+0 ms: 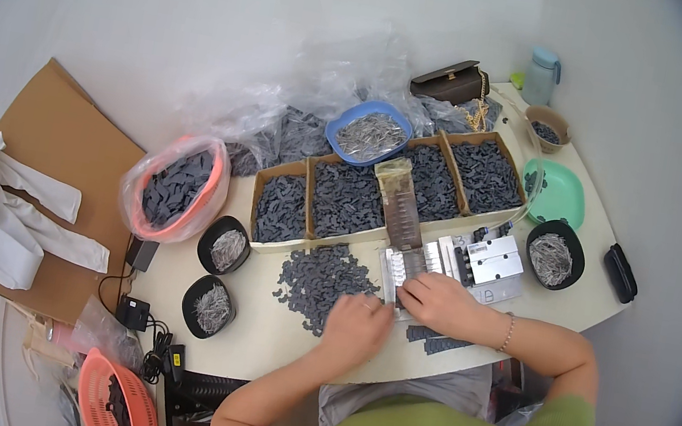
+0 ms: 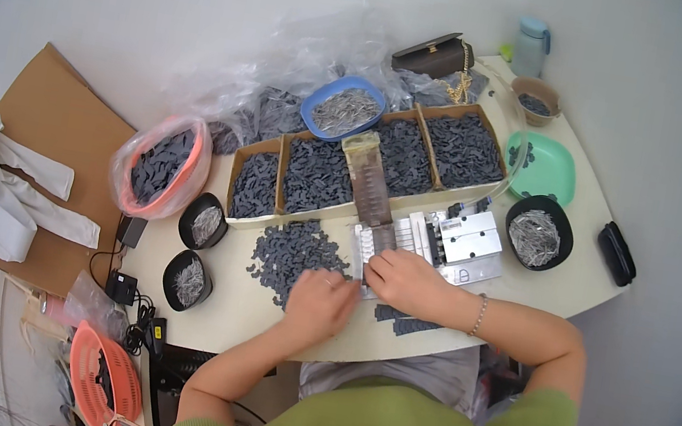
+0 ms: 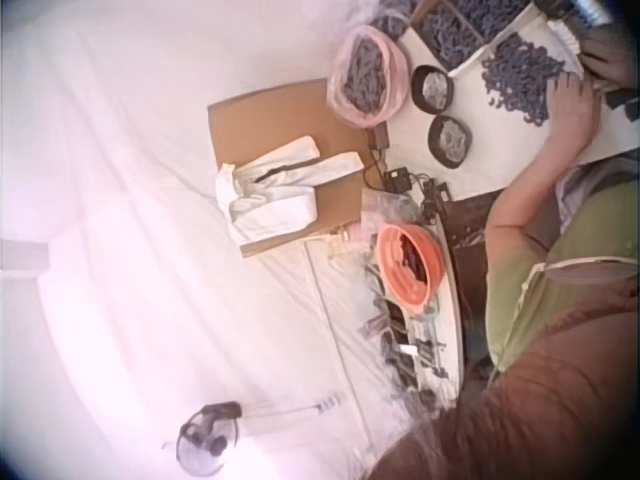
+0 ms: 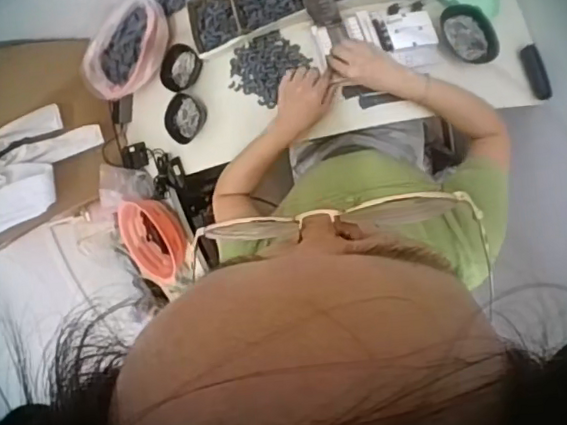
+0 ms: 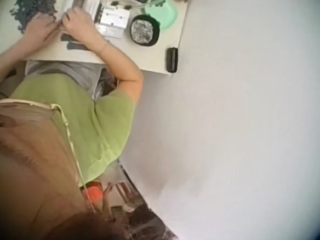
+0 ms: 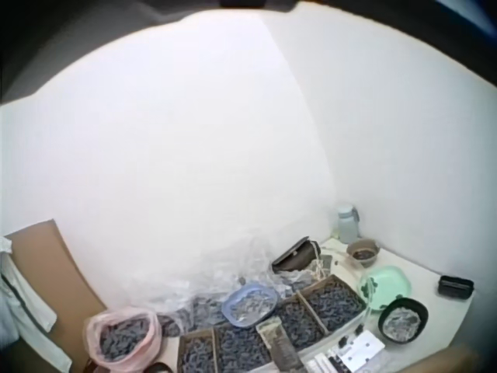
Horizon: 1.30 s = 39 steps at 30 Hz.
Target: The person picks up small grey plastic pieces from a pile and inserts them one by one into a metal assembly jig on a desk.
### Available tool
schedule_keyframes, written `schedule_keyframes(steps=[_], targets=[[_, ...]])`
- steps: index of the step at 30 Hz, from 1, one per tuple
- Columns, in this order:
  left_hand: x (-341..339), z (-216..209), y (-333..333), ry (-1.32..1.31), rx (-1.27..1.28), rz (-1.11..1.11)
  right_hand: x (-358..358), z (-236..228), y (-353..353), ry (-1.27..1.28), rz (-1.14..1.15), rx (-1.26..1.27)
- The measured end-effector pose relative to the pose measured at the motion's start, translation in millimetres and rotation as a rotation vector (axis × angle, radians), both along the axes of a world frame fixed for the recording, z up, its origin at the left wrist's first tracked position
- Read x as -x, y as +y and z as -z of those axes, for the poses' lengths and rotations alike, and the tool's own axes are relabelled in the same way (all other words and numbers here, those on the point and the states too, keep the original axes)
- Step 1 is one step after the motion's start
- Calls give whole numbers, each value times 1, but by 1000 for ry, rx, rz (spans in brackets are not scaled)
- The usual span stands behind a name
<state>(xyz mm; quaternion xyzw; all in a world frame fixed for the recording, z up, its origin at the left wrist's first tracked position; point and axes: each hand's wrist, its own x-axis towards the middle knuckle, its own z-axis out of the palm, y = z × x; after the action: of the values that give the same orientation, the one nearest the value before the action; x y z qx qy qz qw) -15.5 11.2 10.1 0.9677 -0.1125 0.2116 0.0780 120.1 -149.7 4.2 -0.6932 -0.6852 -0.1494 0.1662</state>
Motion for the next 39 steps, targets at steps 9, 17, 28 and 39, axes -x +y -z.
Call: schedule_keyframes(steps=[9,17,28,39], targets=[[-29,-4,64,132,308,-65,-6,-13,58,147,16,32],[-29,-6,78,364,774,-225,-20,-4,75,246,31,78],[-40,1,52,505,1330,-47,-24,1,8,196,22,-57],[-57,-2,27,472,1330,-71,-16,-14,-2,426,17,-179]])
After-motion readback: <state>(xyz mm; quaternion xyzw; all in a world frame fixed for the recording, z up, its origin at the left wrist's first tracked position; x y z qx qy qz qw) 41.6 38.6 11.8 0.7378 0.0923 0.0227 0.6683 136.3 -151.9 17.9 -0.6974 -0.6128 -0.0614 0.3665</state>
